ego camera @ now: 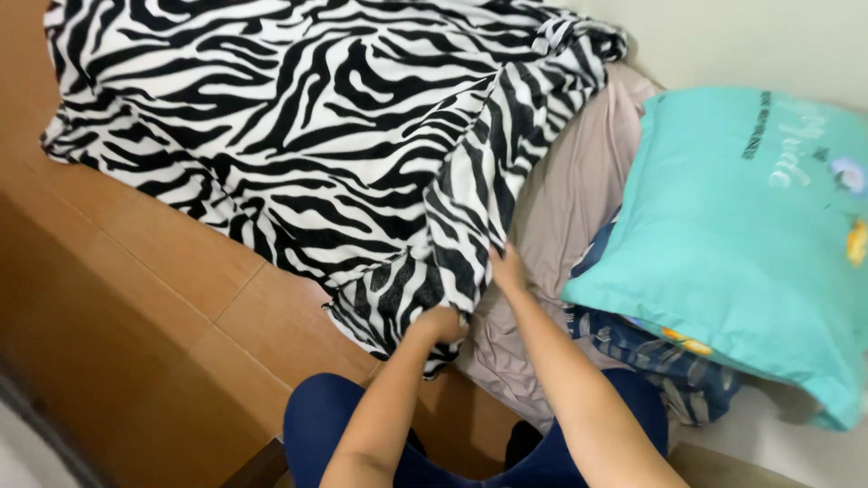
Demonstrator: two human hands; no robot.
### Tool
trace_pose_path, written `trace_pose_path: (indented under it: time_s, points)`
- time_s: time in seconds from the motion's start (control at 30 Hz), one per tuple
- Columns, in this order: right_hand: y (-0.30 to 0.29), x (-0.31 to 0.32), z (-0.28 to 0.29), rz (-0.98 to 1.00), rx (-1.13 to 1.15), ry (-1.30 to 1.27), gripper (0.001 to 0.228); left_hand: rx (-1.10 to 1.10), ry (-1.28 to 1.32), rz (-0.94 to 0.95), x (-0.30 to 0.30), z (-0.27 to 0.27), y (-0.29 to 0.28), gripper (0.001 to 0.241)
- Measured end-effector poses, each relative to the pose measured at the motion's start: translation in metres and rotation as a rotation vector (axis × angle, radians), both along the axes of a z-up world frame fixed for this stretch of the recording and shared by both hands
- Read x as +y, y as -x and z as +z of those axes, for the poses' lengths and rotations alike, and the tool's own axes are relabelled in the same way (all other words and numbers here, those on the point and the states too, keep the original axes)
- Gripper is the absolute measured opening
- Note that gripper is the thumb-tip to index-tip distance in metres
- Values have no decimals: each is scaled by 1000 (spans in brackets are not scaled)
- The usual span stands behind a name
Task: The person folds a zebra-print blanket and several sheets on a bed. They then remove a pillow from a gray pillowcase, fold the case, and place it on the bed.
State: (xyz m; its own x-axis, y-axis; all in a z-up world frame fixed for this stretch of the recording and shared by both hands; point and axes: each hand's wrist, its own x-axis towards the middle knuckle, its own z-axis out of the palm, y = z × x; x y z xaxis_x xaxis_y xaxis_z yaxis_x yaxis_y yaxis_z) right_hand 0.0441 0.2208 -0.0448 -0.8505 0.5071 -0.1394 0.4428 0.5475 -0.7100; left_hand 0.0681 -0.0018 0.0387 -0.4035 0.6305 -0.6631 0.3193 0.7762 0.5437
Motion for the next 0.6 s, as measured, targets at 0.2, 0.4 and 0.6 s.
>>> trace_pose_path:
  time_s: [0.2,0.4,0.6]
  points:
    - [-83,28,50,67,-569,433,50,1,136,137,18,93,-32,38]
    - [-79,22,170,43,-167,686,49,262,-392,362,68,214,-3,22]
    - [-91,29,243,-110,-102,841,64,179,-481,496,99,322,21,17]
